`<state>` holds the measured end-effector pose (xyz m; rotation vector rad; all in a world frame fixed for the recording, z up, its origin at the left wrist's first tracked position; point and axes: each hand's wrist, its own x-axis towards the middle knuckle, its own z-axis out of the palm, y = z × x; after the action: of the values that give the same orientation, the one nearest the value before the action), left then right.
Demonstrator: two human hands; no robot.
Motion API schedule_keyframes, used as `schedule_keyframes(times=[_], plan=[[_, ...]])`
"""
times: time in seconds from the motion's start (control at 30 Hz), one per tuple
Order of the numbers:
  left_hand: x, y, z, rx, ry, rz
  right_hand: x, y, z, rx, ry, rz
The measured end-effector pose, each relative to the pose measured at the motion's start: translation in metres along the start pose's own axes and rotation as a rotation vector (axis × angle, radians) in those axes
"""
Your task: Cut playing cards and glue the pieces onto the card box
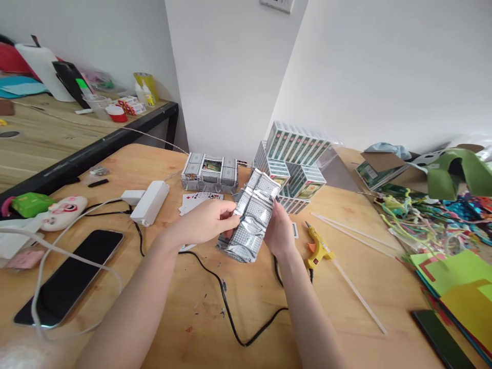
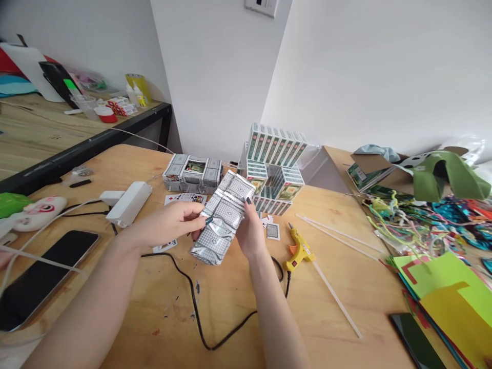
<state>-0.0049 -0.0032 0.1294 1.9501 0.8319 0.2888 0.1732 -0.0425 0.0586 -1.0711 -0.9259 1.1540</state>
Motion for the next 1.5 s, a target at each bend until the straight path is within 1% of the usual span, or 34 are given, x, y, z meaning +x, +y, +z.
schedule_keyframes(times=[0.07, 0.13, 0.2, 0.23, 0.27, 0.3, 0.33, 0.4, 0.43, 0.47, 0.53, 0.63, 0.77, 0.83, 0.93, 1.07, 1.23, 1.33, 1.4, 1.47, 1.5], plan=[[-0.001, -0.003, -0.001, 0.057, 0.057, 0.006, 0.001, 0.002, -0.005, -0.104, 0.048, 0.026], [-0.001, -0.006, -0.002, 0.100, 0.088, 0.012, -0.001, -0.001, -0.009, -0.219, 0.180, 0.016], [0.001, -0.008, -0.002, 0.102, 0.086, 0.011, -0.006, -0.010, -0.013, -0.363, 0.352, -0.071], [0.002, -0.008, -0.002, 0.090, 0.074, 0.010, -0.008, -0.016, -0.015, -0.453, 0.410, -0.137], [0.003, -0.008, -0.002, 0.075, 0.061, 0.007, -0.011, -0.022, -0.016, -0.553, 0.427, -0.200], [0.004, -0.008, -0.002, 0.064, 0.048, 0.004, -0.014, -0.028, -0.016, -0.649, 0.379, -0.247], [0.004, -0.007, -0.001, 0.060, 0.033, 0.000, -0.016, -0.032, -0.016, -0.724, 0.286, -0.275], [0.004, -0.005, -0.001, 0.077, -0.006, -0.015, -0.019, -0.036, -0.016, -0.809, 0.067, -0.259], [0.004, -0.004, 0.000, 0.098, -0.029, -0.026, -0.020, -0.035, -0.015, -0.825, -0.019, -0.244], [0.004, -0.003, 0.000, 0.123, -0.048, -0.038, -0.019, -0.033, -0.014, -0.834, -0.076, -0.235], [0.004, -0.002, 0.001, 0.178, -0.058, -0.052, -0.017, -0.025, -0.014, -0.840, -0.131, -0.237], [0.005, -0.004, 0.002, 0.255, -0.010, -0.028, -0.014, -0.014, -0.014, -0.829, -0.155, -0.225], [0.009, -0.009, 0.005, 0.294, 0.029, 0.025, -0.011, -0.006, -0.010, -0.818, -0.132, -0.214], [0.010, -0.010, 0.006, 0.285, 0.021, 0.036, -0.011, -0.003, -0.007, -0.812, -0.136, -0.200], [0.010, -0.011, 0.006, 0.269, -0.012, 0.054, -0.011, 0.001, -0.004, -0.789, -0.184, -0.160], [0.007, -0.011, 0.004, 0.296, -0.039, 0.069, -0.009, 0.005, -0.004, -0.750, -0.220, -0.119], [0.006, -0.013, 0.000, 0.308, -0.044, 0.053, -0.011, 0.002, -0.002, -0.806, -0.180, -0.133], [0.007, -0.017, 0.001, 0.222, -0.001, 0.003, -0.013, -0.001, 0.000, -0.796, -0.129, -0.144], [0.007, -0.019, 0.003, 0.155, 0.019, -0.018, -0.015, -0.003, 0.001, -0.775, -0.118, -0.158], [0.006, -0.019, 0.005, 0.129, 0.050, -0.021, -0.016, -0.004, 0.002, -0.760, -0.115, -0.170], [0.005, -0.017, 0.006, 0.135, 0.085, -0.018, -0.016, -0.004, 0.002, -0.760, -0.111, -0.173]])
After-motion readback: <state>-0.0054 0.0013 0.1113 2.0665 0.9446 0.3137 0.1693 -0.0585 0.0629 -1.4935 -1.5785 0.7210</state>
